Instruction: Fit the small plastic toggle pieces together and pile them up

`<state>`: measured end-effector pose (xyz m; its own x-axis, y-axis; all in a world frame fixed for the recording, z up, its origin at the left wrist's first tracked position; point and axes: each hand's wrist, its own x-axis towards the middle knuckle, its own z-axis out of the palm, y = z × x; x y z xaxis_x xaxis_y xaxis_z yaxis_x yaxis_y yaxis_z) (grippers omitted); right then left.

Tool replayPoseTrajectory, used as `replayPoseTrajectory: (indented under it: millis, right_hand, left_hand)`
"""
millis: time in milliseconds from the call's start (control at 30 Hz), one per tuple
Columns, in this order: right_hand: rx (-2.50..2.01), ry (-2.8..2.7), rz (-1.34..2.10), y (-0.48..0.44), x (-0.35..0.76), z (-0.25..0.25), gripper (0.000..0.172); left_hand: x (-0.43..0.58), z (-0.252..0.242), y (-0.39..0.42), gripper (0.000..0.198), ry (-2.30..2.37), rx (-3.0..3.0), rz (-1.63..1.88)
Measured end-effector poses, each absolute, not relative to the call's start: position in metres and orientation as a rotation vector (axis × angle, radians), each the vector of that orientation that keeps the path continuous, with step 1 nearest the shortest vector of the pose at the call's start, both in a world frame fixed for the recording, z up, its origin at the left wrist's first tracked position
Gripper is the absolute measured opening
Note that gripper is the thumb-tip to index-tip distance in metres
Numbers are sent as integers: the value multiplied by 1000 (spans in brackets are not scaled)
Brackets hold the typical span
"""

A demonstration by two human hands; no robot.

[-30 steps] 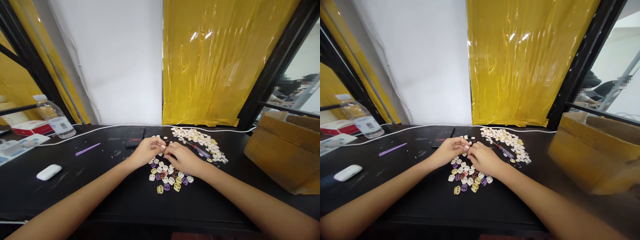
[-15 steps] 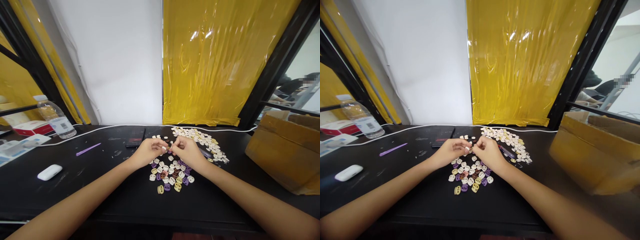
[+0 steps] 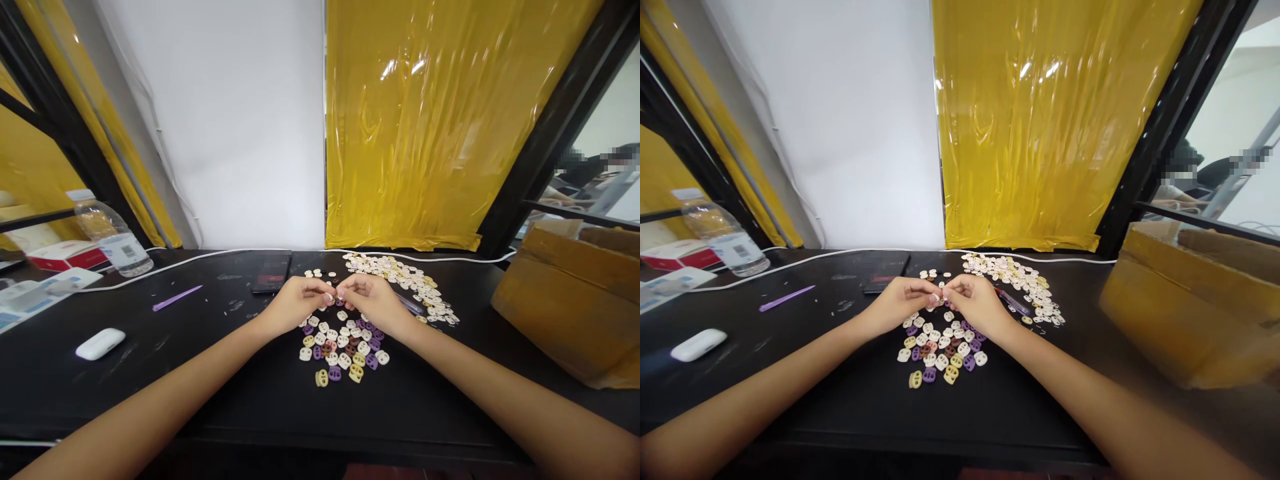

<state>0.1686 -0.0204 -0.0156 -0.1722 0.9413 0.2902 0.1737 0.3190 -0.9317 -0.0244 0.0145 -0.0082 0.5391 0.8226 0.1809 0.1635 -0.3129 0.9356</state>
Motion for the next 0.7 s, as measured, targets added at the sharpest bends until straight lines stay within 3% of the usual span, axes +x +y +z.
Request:
replayPoseTrajectory:
  millis: [700]
  right_hand:
    - [-903,-1591,1090,-16,171,-21,11]
  left_hand:
    - [-26,-4,13,26,809,1679,810]
